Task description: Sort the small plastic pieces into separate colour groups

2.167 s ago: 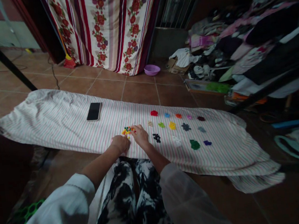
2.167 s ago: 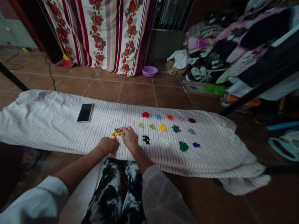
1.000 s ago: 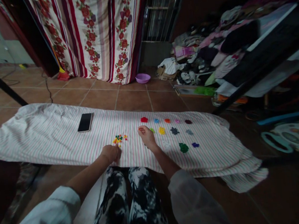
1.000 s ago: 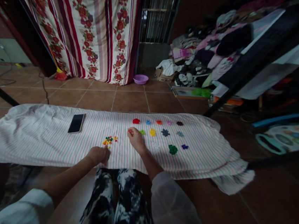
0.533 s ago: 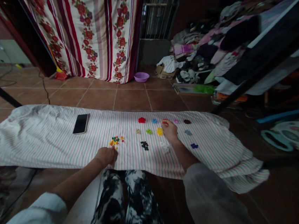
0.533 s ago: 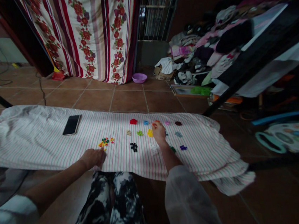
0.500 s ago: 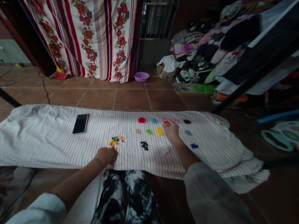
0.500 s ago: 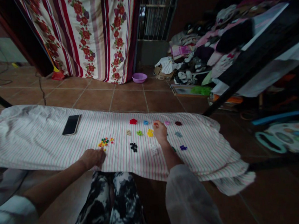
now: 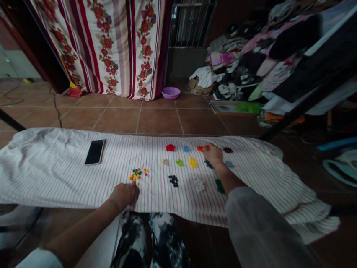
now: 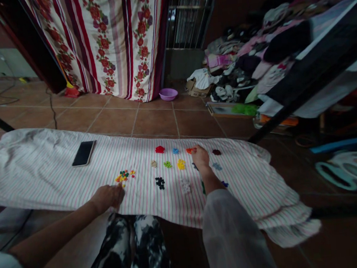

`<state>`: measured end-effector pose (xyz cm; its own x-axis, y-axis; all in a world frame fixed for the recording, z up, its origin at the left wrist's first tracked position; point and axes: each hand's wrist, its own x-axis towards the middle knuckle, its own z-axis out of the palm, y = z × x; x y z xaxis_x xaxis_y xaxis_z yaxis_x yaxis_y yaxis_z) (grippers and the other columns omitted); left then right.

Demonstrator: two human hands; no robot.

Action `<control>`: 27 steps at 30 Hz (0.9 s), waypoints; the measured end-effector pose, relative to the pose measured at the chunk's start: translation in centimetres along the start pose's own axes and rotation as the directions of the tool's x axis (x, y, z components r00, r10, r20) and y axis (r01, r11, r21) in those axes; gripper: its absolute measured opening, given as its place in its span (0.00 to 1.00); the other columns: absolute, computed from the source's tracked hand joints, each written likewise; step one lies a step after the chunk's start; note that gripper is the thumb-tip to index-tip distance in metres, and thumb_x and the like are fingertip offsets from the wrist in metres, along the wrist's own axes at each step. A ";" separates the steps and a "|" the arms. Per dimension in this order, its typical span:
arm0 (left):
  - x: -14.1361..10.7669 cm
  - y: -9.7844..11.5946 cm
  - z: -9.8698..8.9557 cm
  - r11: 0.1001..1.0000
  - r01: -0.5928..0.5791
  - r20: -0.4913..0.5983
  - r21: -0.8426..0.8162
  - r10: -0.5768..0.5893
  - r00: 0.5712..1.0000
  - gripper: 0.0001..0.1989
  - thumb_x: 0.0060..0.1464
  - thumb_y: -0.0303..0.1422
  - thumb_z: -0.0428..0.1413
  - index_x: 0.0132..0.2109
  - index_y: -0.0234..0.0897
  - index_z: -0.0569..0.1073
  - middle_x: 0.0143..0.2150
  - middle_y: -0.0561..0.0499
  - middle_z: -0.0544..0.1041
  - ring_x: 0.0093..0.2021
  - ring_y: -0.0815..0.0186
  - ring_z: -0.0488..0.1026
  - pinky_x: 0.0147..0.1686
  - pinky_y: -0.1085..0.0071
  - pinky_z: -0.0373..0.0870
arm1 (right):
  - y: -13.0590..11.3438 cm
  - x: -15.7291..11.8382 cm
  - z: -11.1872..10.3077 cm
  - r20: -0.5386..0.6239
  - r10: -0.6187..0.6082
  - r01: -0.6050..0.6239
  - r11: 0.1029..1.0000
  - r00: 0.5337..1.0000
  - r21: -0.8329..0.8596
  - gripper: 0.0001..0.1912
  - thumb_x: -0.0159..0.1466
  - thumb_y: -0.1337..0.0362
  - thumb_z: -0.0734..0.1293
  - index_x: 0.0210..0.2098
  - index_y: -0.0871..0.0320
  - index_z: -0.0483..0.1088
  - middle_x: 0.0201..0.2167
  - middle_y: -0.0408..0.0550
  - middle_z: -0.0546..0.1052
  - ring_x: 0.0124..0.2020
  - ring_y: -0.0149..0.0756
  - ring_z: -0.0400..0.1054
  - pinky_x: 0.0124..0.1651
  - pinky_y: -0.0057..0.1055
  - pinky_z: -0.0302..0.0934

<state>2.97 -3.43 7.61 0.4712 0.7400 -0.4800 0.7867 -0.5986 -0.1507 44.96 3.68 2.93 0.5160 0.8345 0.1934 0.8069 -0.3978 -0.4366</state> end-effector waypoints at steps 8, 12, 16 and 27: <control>0.2 -0.2 -0.2 0.999 0.013 0.065 -0.039 -0.010 0.998 0.26 0.61 0.27 0.46 0.66 0.26 0.58 0.46 0.34 0.78 0.46 0.54 0.77 0.43 0.61 0.72 | 0.5 0.5 1.1 -0.012 -0.069 0.068 0.996 0.998 -0.064 0.09 0.58 0.68 0.63 0.33 0.57 0.76 0.32 0.51 0.79 0.34 0.38 0.72 0.38 0.31 0.61; 0.1 -0.2 -0.2 0.998 0.014 0.059 -0.055 -0.011 0.998 0.26 0.62 0.28 0.46 0.66 0.30 0.58 0.46 0.35 0.78 0.47 0.55 0.77 0.43 0.62 0.72 | 0.5 0.5 1.4 -0.034 -0.081 0.080 0.996 0.996 -0.024 0.10 0.57 0.69 0.62 0.33 0.57 0.76 0.32 0.49 0.79 0.34 0.37 0.71 0.40 0.31 0.62; 0.0 -0.1 -0.2 0.998 0.031 0.052 -0.060 -0.028 0.998 0.25 0.63 0.28 0.45 0.66 0.30 0.58 0.46 0.34 0.78 0.47 0.55 0.77 0.43 0.62 0.71 | 0.4 0.3 1.1 -0.029 -0.059 0.060 0.998 0.998 0.028 0.14 0.57 0.69 0.60 0.35 0.58 0.77 0.34 0.51 0.80 0.36 0.39 0.72 0.42 0.33 0.62; -0.5 0.1 -1.0 0.996 0.061 0.070 -0.063 -0.057 0.996 0.28 0.60 0.28 0.47 0.67 0.28 0.56 0.48 0.34 0.78 0.48 0.52 0.76 0.43 0.62 0.71 | -4.8 -2.9 0.5 -0.111 -0.150 0.176 0.943 0.982 0.282 0.15 0.57 0.66 0.59 0.37 0.59 0.76 0.37 0.53 0.79 0.38 0.40 0.71 0.46 0.36 0.64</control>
<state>3.24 -3.55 8.68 0.3964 0.7496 -0.5300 0.8377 -0.5316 -0.1253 39.49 3.39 3.98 0.4178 0.8373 0.3528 0.7706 -0.1208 -0.6258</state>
